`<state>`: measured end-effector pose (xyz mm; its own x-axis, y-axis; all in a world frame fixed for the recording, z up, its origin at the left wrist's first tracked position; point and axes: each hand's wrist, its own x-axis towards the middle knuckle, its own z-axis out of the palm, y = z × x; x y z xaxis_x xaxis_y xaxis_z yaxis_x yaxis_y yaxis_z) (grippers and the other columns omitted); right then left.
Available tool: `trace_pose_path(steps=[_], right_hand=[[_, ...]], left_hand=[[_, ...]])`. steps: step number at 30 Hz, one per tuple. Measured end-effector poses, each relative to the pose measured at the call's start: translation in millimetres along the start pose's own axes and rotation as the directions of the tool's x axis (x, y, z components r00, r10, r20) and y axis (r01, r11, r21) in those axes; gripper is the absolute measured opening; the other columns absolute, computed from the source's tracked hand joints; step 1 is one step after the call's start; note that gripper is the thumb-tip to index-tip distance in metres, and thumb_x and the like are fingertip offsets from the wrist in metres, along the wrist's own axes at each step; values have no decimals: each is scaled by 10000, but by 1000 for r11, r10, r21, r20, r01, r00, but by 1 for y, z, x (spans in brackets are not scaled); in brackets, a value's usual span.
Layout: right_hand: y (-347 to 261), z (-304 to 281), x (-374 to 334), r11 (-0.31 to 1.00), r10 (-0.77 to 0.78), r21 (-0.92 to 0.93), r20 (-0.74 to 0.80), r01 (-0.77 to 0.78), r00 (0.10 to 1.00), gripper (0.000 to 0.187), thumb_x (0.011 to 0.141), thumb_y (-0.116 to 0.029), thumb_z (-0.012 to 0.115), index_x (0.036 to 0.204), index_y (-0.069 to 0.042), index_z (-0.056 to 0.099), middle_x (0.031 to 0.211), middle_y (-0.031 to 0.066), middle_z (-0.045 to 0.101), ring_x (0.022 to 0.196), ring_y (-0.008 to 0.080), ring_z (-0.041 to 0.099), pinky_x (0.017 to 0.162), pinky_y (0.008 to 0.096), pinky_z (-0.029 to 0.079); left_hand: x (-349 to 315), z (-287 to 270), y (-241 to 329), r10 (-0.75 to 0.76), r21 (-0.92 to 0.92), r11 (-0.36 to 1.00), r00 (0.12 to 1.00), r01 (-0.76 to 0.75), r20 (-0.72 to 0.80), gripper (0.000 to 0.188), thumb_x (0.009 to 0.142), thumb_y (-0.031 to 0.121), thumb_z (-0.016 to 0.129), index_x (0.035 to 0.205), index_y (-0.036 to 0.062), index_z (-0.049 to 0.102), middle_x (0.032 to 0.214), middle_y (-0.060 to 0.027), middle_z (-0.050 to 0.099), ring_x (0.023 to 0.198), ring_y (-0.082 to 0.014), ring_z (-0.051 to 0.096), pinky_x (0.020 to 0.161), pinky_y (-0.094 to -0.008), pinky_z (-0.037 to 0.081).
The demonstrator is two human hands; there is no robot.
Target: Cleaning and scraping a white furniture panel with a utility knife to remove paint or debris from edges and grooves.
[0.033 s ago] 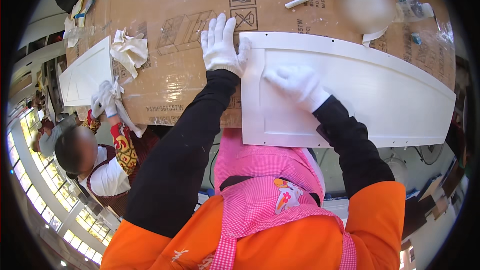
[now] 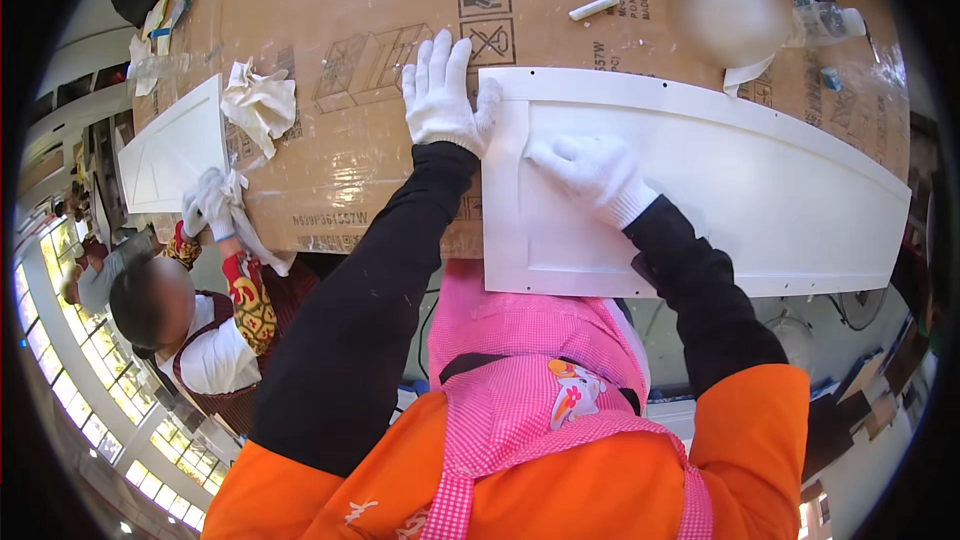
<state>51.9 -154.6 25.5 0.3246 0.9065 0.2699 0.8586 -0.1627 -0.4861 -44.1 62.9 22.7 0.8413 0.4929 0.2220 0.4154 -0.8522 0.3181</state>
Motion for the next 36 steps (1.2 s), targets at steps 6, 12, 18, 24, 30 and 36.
trace_pose_path(steps=[6,12,18,24,30,36], right_hand=[[-6,14,18,979,204,22,-209,-203,957,349,837,-66,638,1175,-133,697,850,87,644,676,297,642,562,400,510],[-56,22,-17,976,190,-73,-155,-203,969,340,820,-72,661,1159,-67,681,839,89,635,673,280,647,568,397,510],[-52,-4,-61,985,-92,158,186,63,978,366,832,-69,667,1191,-124,704,878,87,682,687,286,671,589,385,533],[-30,5,-19,990,134,53,9,-134,991,386,836,-80,649,1212,-162,682,892,70,665,720,289,668,616,389,540],[-50,2,-58,990,-139,45,164,133,977,243,847,-135,622,1071,-208,680,728,38,572,635,227,644,538,380,519],[-29,2,-43,987,-145,78,110,137,983,262,818,-140,639,1069,-203,679,739,27,573,640,217,645,541,380,514]], left_hand=[[3,1,4,8,-3,1000,1000,-8,-2,566,950,382,609,1430,92,533,1570,-188,436,1480,-383,354,1233,-538,196],[2,0,2,2,3,1000,1000,-2,1,569,946,378,614,1431,92,535,1571,-194,434,1481,-386,353,1234,-538,194],[1,1,2,11,5,1000,1000,-11,-1,569,943,373,613,1431,91,535,1569,-187,439,1478,-384,358,1234,-535,198],[2,5,1,38,13,999,998,-38,-47,564,917,369,622,1390,67,560,1530,-187,481,1448,-385,395,1225,-546,223],[2,4,-3,24,10,1000,999,-24,-40,573,937,388,618,1425,97,541,1565,-177,445,1473,-374,369,1236,-525,199],[-1,5,-3,25,4,1000,999,-25,-45,568,940,390,619,1419,91,548,1551,-183,462,1466,-382,377,1232,-533,206]])
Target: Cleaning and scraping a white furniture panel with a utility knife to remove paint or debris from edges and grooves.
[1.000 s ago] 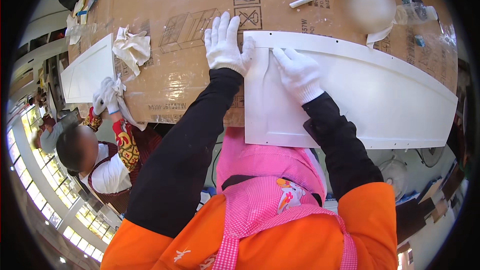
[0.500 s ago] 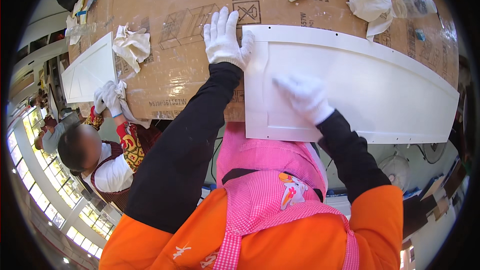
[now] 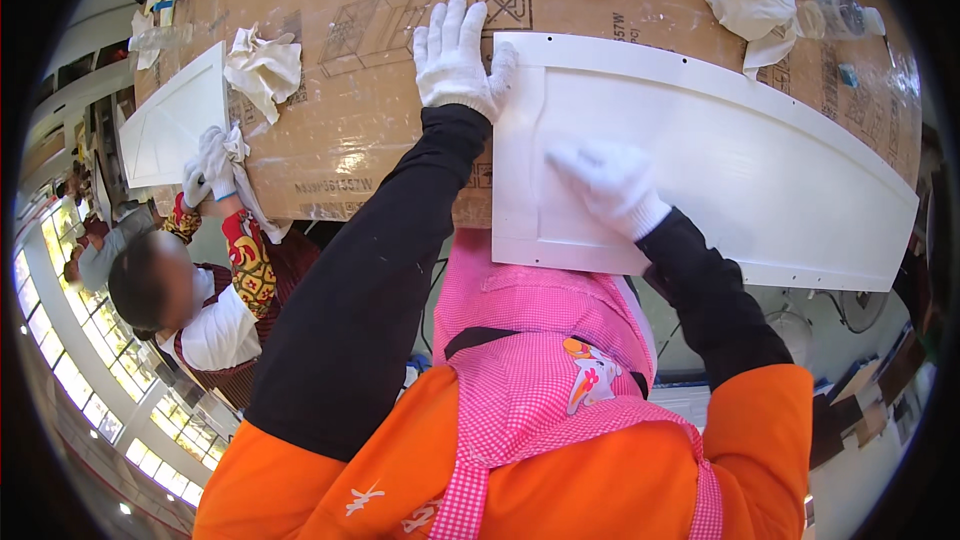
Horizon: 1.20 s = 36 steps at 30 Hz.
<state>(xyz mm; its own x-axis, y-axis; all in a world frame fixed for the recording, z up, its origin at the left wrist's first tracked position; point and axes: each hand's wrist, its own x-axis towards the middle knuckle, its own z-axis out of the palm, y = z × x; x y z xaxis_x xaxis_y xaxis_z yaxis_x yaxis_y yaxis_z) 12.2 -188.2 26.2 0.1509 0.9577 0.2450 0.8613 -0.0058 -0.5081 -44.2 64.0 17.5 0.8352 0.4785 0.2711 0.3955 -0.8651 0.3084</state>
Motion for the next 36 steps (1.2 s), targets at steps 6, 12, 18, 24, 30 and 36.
trace_pose_path(steps=[6,12,18,24,30,36], right_hand=[[-24,12,3,982,139,-118,-90,-149,986,300,815,-161,644,1112,-191,676,766,21,564,675,208,637,544,384,501],[-41,-3,-42,995,-90,-28,219,99,972,422,768,-177,656,1189,-195,684,814,7,555,708,200,611,585,375,493],[-33,-13,-25,985,166,-44,12,-166,986,483,749,-178,643,1231,-194,669,837,34,582,732,237,641,613,385,520],[-25,-13,-34,984,122,125,56,-128,991,383,798,-104,674,1179,-138,692,912,86,649,795,290,665,681,408,547],[13,-15,37,780,611,352,-252,-517,750,278,897,-42,649,1166,-69,718,1036,167,702,899,347,687,774,419,557],[28,0,78,909,417,130,-309,-397,854,336,887,-66,667,1214,-131,708,1020,107,695,846,316,681,749,398,555]], left_hand=[[0,1,-1,16,-13,1000,1000,-17,-22,558,941,381,621,1410,85,555,1544,-191,467,1461,-384,382,1230,-533,210],[0,0,0,18,1,1000,1000,-18,-19,559,937,385,629,1403,84,560,1540,-189,474,1459,-382,386,1226,-537,222],[3,2,0,10,20,1000,999,-10,-31,566,936,390,622,1410,86,558,1541,-176,478,1461,-373,388,1226,-534,227],[0,-2,1,-12,24,1000,1000,12,-16,563,932,384,629,1414,100,559,1548,-166,471,1462,-375,386,1222,-537,236],[-4,-1,-5,-40,-12,999,999,40,-7,499,965,327,602,1424,139,549,1559,-129,467,1471,-341,385,1229,-517,239],[0,3,-2,-50,-32,998,998,50,-26,461,977,291,584,1415,150,560,1532,-118,503,1456,-332,408,1229,-511,246]])
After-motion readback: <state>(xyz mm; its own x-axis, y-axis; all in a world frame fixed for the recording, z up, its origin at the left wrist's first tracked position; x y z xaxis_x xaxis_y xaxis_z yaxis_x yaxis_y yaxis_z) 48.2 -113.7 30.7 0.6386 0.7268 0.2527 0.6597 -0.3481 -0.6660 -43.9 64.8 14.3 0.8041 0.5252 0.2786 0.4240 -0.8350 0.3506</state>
